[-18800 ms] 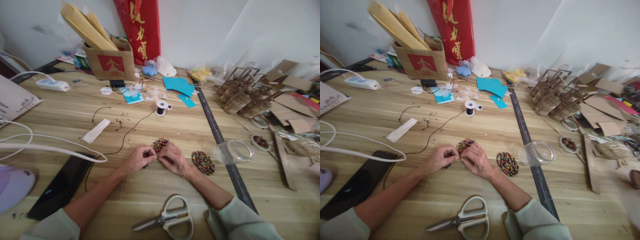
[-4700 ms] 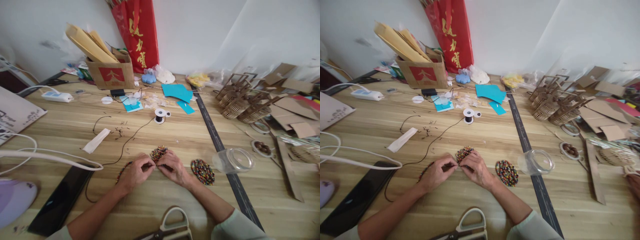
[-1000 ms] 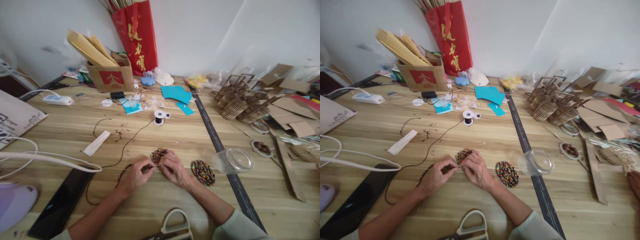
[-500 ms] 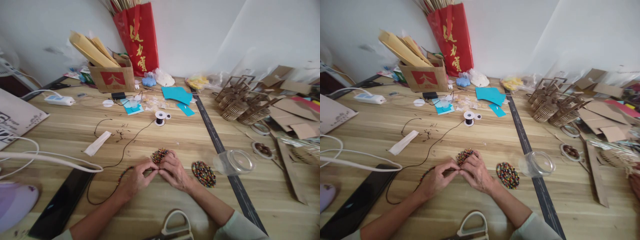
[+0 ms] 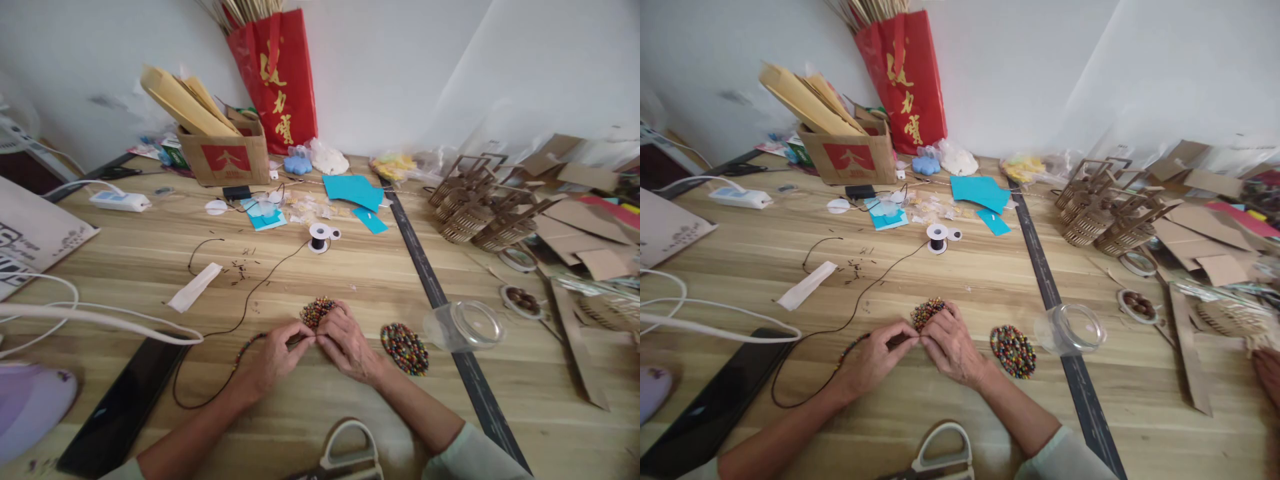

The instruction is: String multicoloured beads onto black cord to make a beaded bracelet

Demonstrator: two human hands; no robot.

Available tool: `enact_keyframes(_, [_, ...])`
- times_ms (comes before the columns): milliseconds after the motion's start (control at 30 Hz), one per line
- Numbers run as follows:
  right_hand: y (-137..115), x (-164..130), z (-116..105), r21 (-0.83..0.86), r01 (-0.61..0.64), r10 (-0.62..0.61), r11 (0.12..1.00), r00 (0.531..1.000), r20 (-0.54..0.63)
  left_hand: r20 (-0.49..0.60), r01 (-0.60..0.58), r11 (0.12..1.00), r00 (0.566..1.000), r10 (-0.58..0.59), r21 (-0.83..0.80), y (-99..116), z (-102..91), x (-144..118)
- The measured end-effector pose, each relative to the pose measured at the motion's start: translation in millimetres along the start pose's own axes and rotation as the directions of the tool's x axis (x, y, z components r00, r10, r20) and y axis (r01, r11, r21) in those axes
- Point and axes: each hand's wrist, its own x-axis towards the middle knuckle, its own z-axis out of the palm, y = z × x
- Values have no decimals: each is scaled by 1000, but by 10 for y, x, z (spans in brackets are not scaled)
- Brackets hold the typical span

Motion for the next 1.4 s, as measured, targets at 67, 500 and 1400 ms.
enact_keyframes(67, [4,-1,2,4,0,0,1000,1000,-7,13,19,1000,1000,-19,4,19,-8,8])
enact_keyframes(500, [-7,-10,-10,-15,-19,18,1000,998,-57,25,-34,983,999,30,183,84,28,52])
enact_keyframes(1400, [72,-16,49,-12,13,-15,1000,987,-158,156,139,988,980,-126,-70,24,-38,78])
